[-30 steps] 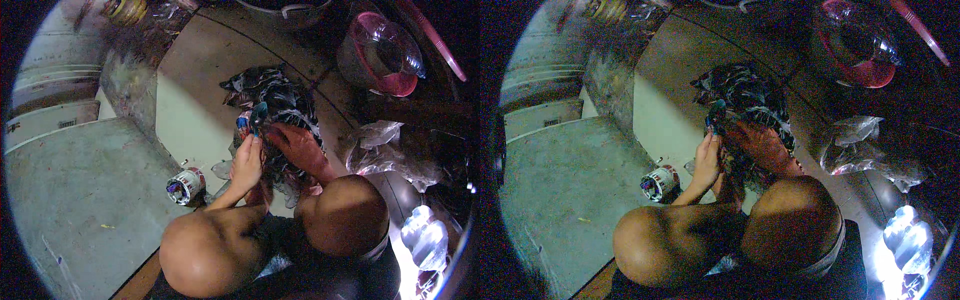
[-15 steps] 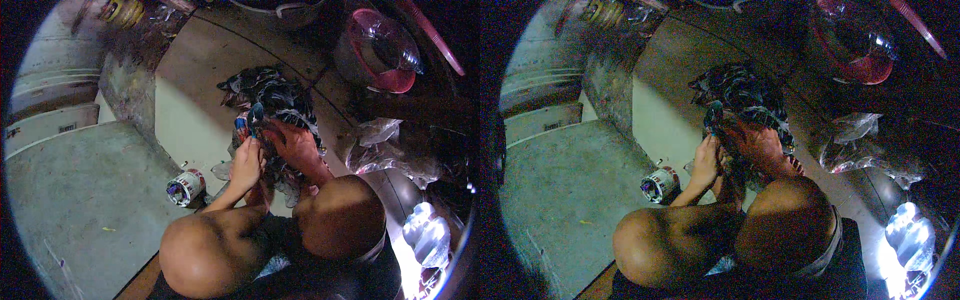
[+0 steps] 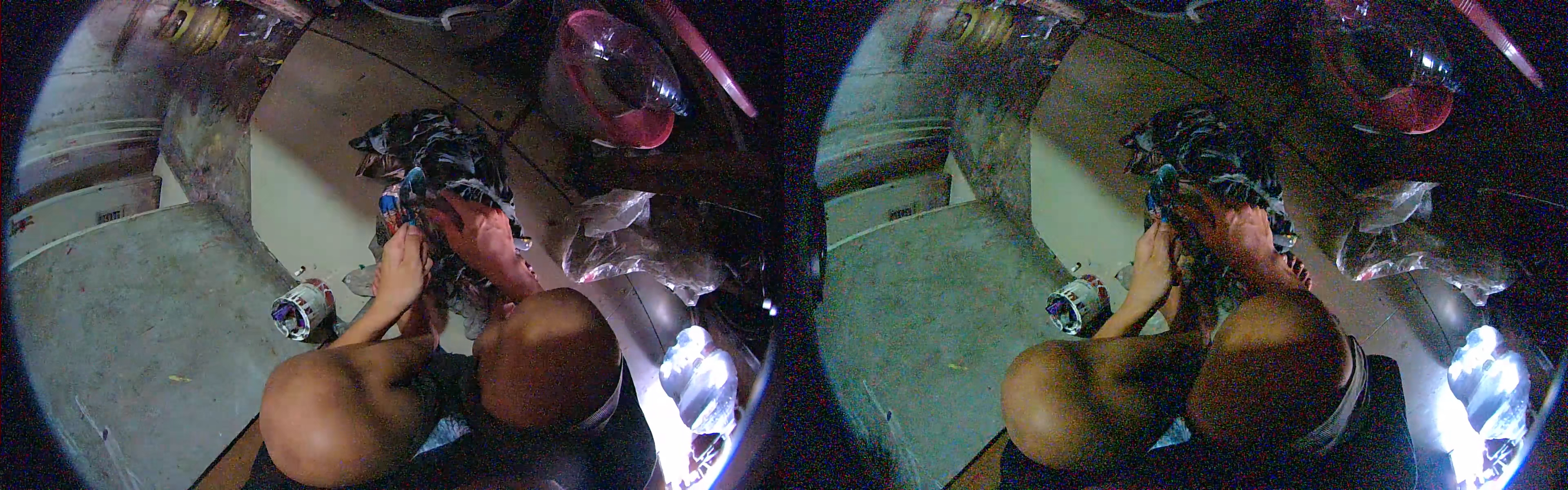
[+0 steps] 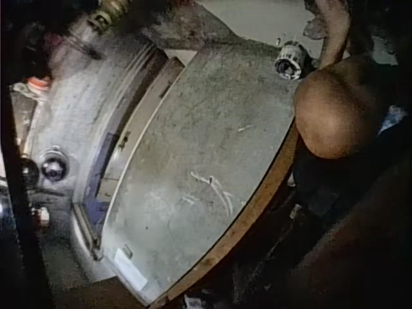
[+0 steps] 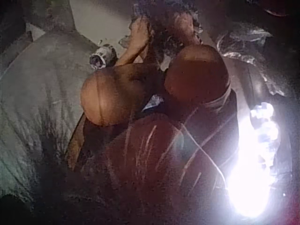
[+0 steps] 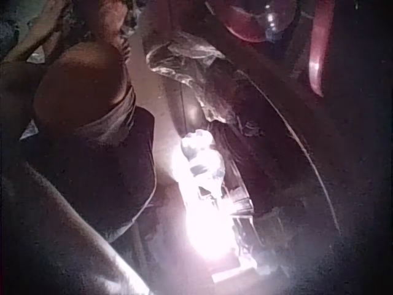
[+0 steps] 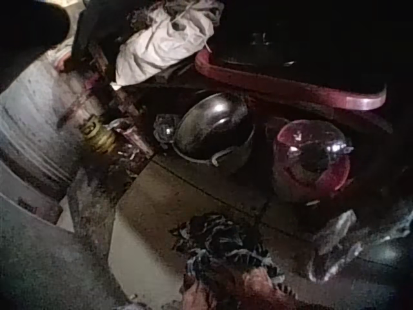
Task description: The person applies a blue substance to a piece of clothing using a spoon while sitting on the floor.
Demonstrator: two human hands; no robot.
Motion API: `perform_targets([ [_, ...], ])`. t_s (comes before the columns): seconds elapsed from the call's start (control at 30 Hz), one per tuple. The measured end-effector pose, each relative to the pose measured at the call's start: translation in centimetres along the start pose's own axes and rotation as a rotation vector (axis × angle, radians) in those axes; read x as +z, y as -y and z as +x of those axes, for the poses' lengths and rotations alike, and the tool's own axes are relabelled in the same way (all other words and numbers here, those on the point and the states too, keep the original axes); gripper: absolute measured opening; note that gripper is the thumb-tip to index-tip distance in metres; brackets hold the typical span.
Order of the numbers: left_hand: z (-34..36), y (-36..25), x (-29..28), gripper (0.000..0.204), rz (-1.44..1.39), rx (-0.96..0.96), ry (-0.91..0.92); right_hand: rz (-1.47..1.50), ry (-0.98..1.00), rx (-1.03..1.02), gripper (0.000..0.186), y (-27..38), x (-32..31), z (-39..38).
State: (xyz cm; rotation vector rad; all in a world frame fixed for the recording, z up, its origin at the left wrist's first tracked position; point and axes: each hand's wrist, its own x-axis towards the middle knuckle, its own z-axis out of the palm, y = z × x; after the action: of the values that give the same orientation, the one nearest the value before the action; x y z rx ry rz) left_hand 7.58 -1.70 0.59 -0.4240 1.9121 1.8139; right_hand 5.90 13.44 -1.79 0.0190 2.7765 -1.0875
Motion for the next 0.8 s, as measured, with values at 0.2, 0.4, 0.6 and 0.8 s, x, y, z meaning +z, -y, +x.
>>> perform_targets([
  [0.2,-0.1,-0.3,0.2,0.026,-0.093,-0.044,-0.025,-0.014,-0.034,-0.087,0.040,0.2,-0.2,0.1],
  [0.4,0.5,0.6,0.6,0.027,-0.110,-0.107,-0.023,-0.027,-0.062,-0.048,0.037,-1.2,0.7,0.1],
  [0.6,0.6,0.4,0.9,0.028,-0.066,-0.022,0.033,-0.075,-0.147,-0.042,0.037,-1.0,-0.5,0.2],
  [0.8,1.1,2.8,0.6,0.029,0.056,-0.046,0.034,-0.121,-0.183,-0.043,0.036,-1.3,-1.0,0.1],
])
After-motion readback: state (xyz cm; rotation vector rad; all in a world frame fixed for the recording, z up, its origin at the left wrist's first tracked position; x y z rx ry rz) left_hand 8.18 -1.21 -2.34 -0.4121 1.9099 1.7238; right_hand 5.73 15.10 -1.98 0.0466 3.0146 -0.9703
